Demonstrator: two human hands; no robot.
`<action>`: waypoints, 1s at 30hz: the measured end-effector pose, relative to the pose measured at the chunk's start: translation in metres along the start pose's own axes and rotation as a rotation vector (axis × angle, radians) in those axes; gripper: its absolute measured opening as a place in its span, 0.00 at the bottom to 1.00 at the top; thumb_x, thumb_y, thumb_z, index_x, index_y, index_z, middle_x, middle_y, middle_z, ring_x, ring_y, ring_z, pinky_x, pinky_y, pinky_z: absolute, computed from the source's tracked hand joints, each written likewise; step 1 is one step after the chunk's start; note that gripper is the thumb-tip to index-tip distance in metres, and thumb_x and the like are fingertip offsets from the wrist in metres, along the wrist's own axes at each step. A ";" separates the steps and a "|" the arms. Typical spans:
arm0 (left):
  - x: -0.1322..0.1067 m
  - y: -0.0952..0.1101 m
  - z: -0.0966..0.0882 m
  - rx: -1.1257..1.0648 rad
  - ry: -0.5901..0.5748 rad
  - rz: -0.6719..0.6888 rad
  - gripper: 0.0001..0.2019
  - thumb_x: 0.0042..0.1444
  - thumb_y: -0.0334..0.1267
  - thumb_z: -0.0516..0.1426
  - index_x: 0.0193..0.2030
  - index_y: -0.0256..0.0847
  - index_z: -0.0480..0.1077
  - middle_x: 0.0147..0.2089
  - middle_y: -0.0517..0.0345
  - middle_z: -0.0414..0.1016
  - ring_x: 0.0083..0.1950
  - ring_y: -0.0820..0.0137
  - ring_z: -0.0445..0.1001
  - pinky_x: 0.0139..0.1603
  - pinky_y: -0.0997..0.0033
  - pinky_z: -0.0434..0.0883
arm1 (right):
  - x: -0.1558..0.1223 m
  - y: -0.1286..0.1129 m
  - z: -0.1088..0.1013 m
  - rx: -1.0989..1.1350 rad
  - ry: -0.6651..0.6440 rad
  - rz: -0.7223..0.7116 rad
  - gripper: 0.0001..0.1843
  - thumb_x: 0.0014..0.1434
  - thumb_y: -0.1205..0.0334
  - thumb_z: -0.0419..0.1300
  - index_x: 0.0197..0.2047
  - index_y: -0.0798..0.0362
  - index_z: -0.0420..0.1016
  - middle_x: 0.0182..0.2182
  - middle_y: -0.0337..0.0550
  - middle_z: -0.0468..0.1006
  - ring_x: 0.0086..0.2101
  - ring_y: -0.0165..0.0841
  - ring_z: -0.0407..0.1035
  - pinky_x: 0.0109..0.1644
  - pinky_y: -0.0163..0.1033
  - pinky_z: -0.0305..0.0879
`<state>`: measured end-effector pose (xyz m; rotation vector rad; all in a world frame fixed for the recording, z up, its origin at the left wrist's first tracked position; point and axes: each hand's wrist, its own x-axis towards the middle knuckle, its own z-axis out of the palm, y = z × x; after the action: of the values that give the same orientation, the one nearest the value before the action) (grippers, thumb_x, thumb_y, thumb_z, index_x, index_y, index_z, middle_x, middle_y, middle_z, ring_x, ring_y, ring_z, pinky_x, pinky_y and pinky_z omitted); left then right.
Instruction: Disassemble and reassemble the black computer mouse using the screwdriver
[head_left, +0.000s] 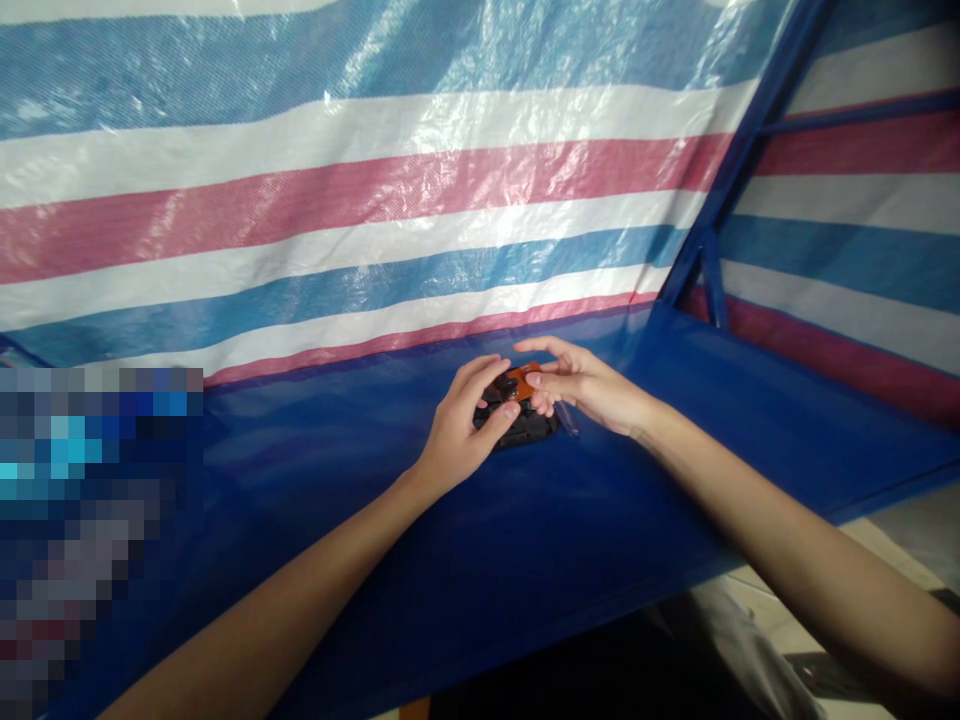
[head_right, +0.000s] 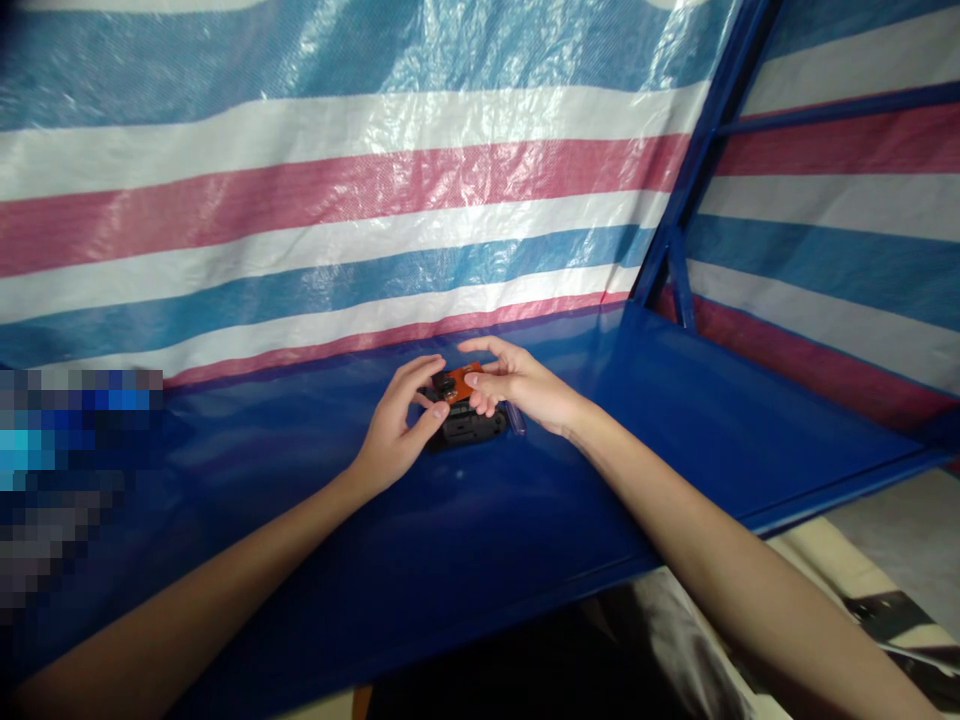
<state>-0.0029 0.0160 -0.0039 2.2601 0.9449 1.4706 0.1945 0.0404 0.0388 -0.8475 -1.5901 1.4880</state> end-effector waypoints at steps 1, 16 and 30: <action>-0.001 0.001 0.000 0.014 -0.024 0.032 0.21 0.58 0.41 0.56 0.59 0.44 0.62 0.62 0.47 0.63 0.58 0.65 0.67 0.46 0.71 0.71 | 0.000 -0.001 0.000 0.024 -0.002 0.009 0.26 0.51 0.61 0.66 0.52 0.52 0.66 0.23 0.35 0.76 0.23 0.26 0.69 0.29 0.32 0.67; 0.006 0.000 -0.002 -0.174 0.119 -0.419 0.21 0.59 0.52 0.51 0.29 0.36 0.73 0.24 0.58 0.73 0.26 0.74 0.71 0.28 0.75 0.68 | -0.002 -0.001 0.009 -0.352 -0.042 -0.072 0.23 0.56 0.44 0.59 0.23 0.57 0.72 0.11 0.32 0.65 0.15 0.23 0.58 0.22 0.32 0.54; 0.007 -0.001 0.002 -0.422 0.079 -0.550 0.17 0.53 0.51 0.58 0.30 0.36 0.72 0.26 0.58 0.75 0.26 0.75 0.72 0.27 0.77 0.68 | 0.000 0.000 0.000 -0.518 0.202 -0.177 0.24 0.58 0.42 0.55 0.29 0.56 0.73 0.21 0.41 0.73 0.19 0.27 0.63 0.23 0.34 0.59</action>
<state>0.0004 0.0218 -0.0004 1.5009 1.0497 1.3506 0.1942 0.0402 0.0393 -1.0691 -1.8680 0.8430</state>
